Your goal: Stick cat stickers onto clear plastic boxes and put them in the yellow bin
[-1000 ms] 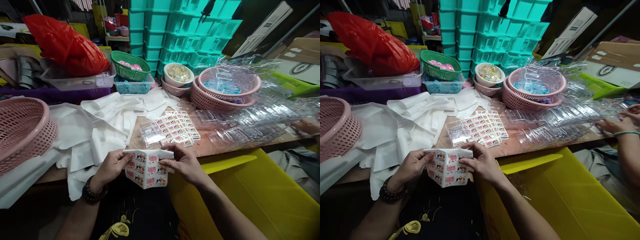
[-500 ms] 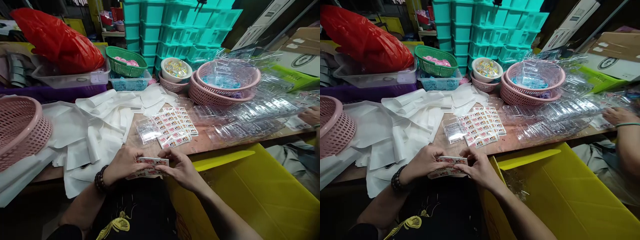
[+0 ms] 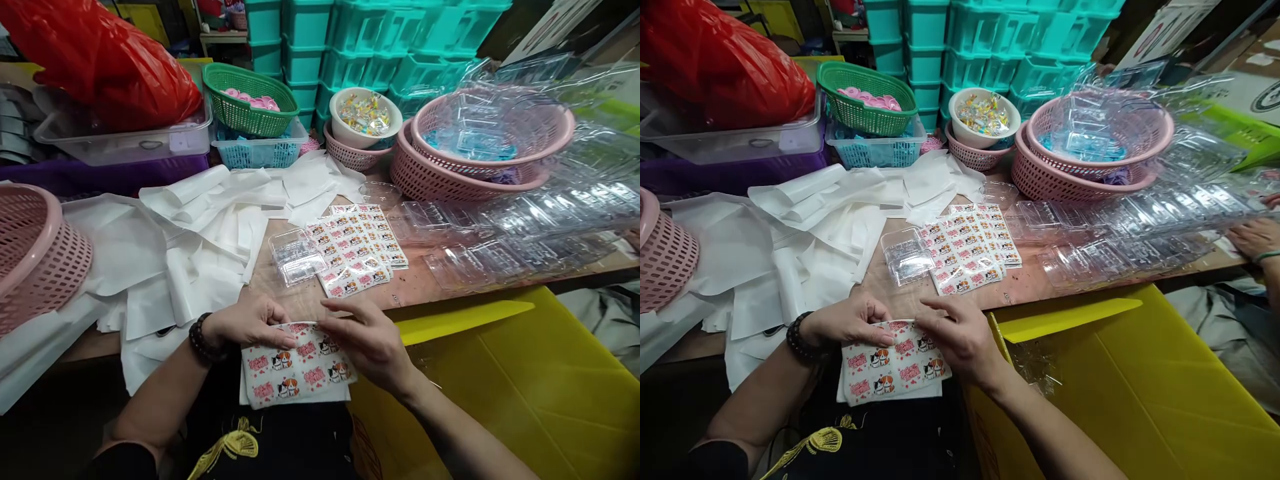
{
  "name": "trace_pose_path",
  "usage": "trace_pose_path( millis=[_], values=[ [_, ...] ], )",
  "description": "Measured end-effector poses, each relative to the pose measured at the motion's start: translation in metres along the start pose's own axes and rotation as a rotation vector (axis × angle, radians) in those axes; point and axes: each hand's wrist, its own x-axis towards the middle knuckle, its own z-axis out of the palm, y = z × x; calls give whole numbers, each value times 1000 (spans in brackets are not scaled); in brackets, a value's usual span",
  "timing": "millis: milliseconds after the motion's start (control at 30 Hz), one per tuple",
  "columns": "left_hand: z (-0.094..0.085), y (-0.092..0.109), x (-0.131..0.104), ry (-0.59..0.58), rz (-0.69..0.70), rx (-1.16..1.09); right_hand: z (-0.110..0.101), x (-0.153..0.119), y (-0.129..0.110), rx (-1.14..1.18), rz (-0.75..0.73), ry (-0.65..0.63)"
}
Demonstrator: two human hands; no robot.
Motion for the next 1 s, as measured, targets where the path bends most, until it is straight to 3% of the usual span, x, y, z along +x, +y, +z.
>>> trace_pose_path(
  millis=[100, 167, 233, 333, 400, 467, 533, 633, 1000],
  values=[
    [-6, -9, 2, -135, -89, -226, -8, -4, -4, -314, -484, 180],
    [-8, -14, 1, -176, -99, -267, -15, -5, -8, -281, -546, 231],
    [-7, -15, -2, -98, -44, -209, -22, 1, -8, -38, -278, 275],
    [3, -7, -11, 171, 166, 109, -27, 25, 2, 438, 402, 262],
    [14, -1, -19, 361, 348, 411, -26, 46, 15, 637, 746, 110],
    [24, 3, -24, 520, 483, 664, -20, 66, 29, 728, 918, -89],
    [31, 2, -25, 633, 531, 827, -11, 80, 41, 735, 962, -198],
    [35, -5, -20, 705, 526, 926, -1, 91, 53, 665, 933, -281],
    [34, -14, -6, 677, 475, 953, 5, 99, 65, 606, 874, -359]
  ],
)
